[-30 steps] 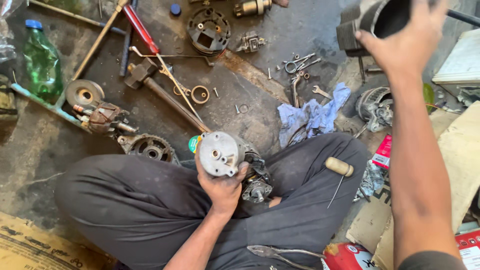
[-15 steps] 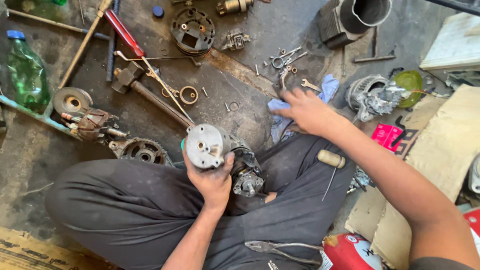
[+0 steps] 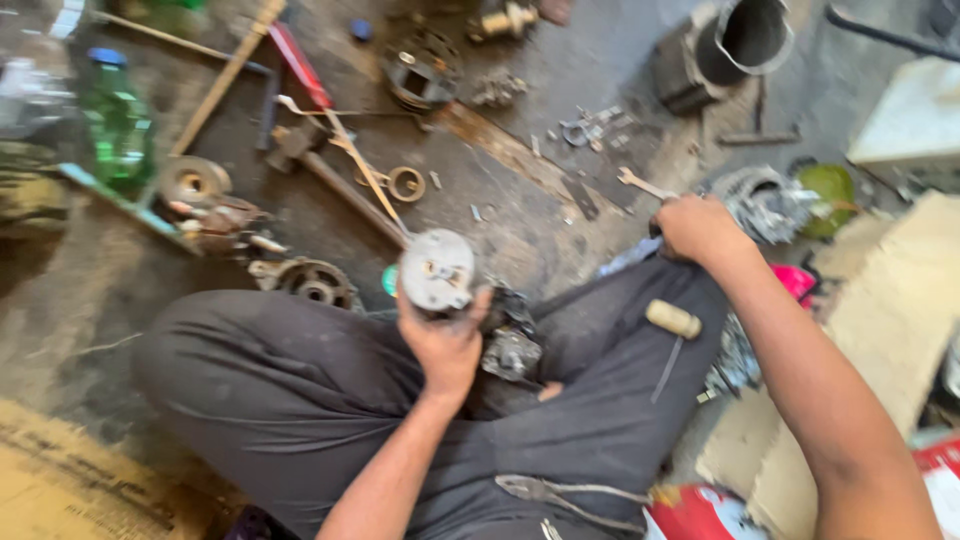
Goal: The person sits on the floor and assembles a mechanical part by hand, using a wooden mallet to tap components into place. The person repeatedly aligns and secures the parts, occasionally adjusting the assembly with both hands.
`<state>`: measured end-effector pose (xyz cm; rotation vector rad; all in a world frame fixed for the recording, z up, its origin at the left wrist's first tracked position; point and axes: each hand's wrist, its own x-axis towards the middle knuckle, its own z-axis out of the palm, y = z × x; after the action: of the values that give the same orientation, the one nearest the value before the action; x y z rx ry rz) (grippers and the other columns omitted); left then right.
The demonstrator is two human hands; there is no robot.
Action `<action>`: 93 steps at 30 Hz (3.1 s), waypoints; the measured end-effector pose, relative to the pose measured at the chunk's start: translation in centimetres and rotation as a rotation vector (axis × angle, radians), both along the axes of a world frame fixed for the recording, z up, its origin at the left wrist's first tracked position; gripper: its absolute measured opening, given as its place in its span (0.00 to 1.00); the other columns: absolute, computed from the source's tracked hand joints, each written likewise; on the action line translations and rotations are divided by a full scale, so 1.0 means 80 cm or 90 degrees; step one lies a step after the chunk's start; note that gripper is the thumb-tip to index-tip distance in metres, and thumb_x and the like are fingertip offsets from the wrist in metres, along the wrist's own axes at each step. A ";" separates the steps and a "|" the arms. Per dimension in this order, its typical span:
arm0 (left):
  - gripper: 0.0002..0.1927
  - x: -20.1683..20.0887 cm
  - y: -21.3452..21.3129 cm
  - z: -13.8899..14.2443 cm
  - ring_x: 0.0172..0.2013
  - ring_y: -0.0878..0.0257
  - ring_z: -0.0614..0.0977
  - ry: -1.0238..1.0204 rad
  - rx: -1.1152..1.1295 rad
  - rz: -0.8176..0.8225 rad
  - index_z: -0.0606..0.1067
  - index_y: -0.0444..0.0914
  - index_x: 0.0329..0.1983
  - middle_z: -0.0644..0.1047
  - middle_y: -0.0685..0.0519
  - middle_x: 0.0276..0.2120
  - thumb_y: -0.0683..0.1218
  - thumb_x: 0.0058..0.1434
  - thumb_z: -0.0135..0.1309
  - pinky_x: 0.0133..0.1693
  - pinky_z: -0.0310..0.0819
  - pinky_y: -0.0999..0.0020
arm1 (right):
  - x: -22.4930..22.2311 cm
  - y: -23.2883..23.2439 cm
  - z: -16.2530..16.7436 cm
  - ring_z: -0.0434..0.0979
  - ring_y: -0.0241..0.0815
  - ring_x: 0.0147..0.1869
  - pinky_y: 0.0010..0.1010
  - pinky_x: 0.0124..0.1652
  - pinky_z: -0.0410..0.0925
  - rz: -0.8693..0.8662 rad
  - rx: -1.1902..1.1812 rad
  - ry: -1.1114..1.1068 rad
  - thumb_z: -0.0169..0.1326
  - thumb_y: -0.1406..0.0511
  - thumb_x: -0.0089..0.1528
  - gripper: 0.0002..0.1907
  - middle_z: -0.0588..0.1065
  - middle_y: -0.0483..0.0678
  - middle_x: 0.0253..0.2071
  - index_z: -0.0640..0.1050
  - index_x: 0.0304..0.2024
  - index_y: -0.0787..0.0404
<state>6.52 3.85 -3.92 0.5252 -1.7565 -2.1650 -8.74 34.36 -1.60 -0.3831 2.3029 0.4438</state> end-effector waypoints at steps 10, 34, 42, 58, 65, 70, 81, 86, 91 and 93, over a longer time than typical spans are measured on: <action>0.46 -0.002 0.004 0.012 0.53 0.60 0.81 0.006 -0.010 -0.022 0.62 0.29 0.69 0.79 0.45 0.53 0.40 0.51 0.74 0.57 0.76 0.66 | -0.089 -0.174 0.041 0.75 0.59 0.53 0.47 0.48 0.70 0.127 -0.503 0.293 0.63 0.56 0.59 0.23 0.73 0.56 0.46 0.77 0.52 0.60; 0.50 -0.006 -0.005 0.032 0.54 0.58 0.83 -0.021 -0.007 -0.031 0.62 0.29 0.69 0.80 0.44 0.52 0.50 0.48 0.76 0.58 0.78 0.63 | -0.123 -0.270 0.027 0.73 0.61 0.53 0.53 0.45 0.67 0.169 -0.320 0.252 0.70 0.46 0.50 0.31 0.74 0.59 0.44 0.79 0.38 0.64; 0.52 -0.005 -0.002 0.031 0.54 0.57 0.84 -0.027 -0.054 -0.026 0.63 0.29 0.68 0.80 0.43 0.52 0.52 0.47 0.77 0.58 0.79 0.63 | -0.211 -0.385 0.015 0.75 0.66 0.45 0.54 0.42 0.69 0.065 -0.629 0.433 0.61 0.65 0.59 0.10 0.75 0.62 0.39 0.79 0.40 0.64; 0.48 -0.012 -0.014 0.025 0.54 0.59 0.83 -0.028 0.013 0.008 0.64 0.30 0.68 0.80 0.45 0.53 0.51 0.50 0.76 0.58 0.78 0.64 | -0.191 -0.323 0.008 0.80 0.45 0.37 0.37 0.38 0.73 -0.280 -0.926 0.329 0.62 0.72 0.63 0.14 0.79 0.51 0.38 0.76 0.51 0.65; 0.47 -0.012 -0.009 0.026 0.53 0.58 0.84 -0.026 -0.081 0.034 0.66 0.31 0.66 0.81 0.43 0.52 0.51 0.48 0.76 0.57 0.78 0.63 | -0.011 -0.135 0.069 0.73 0.44 0.47 0.35 0.46 0.68 -0.797 -1.268 -0.163 0.53 0.69 0.70 0.18 0.73 0.52 0.46 0.72 0.62 0.69; 0.46 -0.012 0.000 0.028 0.53 0.57 0.84 -0.011 -0.066 0.044 0.66 0.32 0.67 0.82 0.43 0.52 0.52 0.50 0.75 0.57 0.78 0.63 | 0.153 -0.060 0.086 0.79 0.51 0.44 0.40 0.44 0.75 -0.829 -1.224 0.121 0.57 0.75 0.67 0.12 0.77 0.58 0.45 0.75 0.53 0.69; 0.42 -0.016 -0.005 0.028 0.51 0.57 0.85 0.021 -0.118 0.071 0.68 0.33 0.65 0.82 0.44 0.51 0.55 0.54 0.74 0.55 0.79 0.62 | 0.286 -0.175 0.046 0.78 0.37 0.52 0.24 0.53 0.72 -0.528 -0.952 0.415 0.60 0.79 0.63 0.11 0.76 0.51 0.50 0.80 0.48 0.73; 0.42 -0.023 -0.003 0.032 0.49 0.57 0.87 -0.013 -0.135 0.093 0.69 0.34 0.64 0.83 0.45 0.48 0.58 0.52 0.73 0.49 0.81 0.62 | 0.266 -0.199 0.060 0.77 0.35 0.51 0.22 0.51 0.72 -0.451 -0.951 0.430 0.60 0.79 0.63 0.10 0.76 0.50 0.49 0.80 0.48 0.72; 0.43 -0.027 -0.002 0.032 0.49 0.56 0.87 -0.016 -0.156 0.094 0.69 0.35 0.63 0.83 0.45 0.48 0.59 0.52 0.73 0.48 0.81 0.62 | 0.257 -0.202 0.077 0.78 0.36 0.45 0.24 0.44 0.71 -0.359 -0.818 0.478 0.62 0.77 0.62 0.11 0.78 0.51 0.44 0.82 0.47 0.70; 0.43 -0.027 -0.002 0.031 0.49 0.55 0.87 -0.016 -0.151 0.094 0.69 0.35 0.64 0.83 0.45 0.48 0.59 0.52 0.73 0.49 0.81 0.62 | 0.255 -0.204 0.082 0.79 0.37 0.45 0.26 0.45 0.71 -0.318 -0.798 0.497 0.62 0.77 0.61 0.11 0.79 0.51 0.43 0.82 0.47 0.68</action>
<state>4.35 3.68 -1.44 0.6022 -1.8902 -1.8295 11.65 18.05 4.98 -0.1804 3.0235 -1.3942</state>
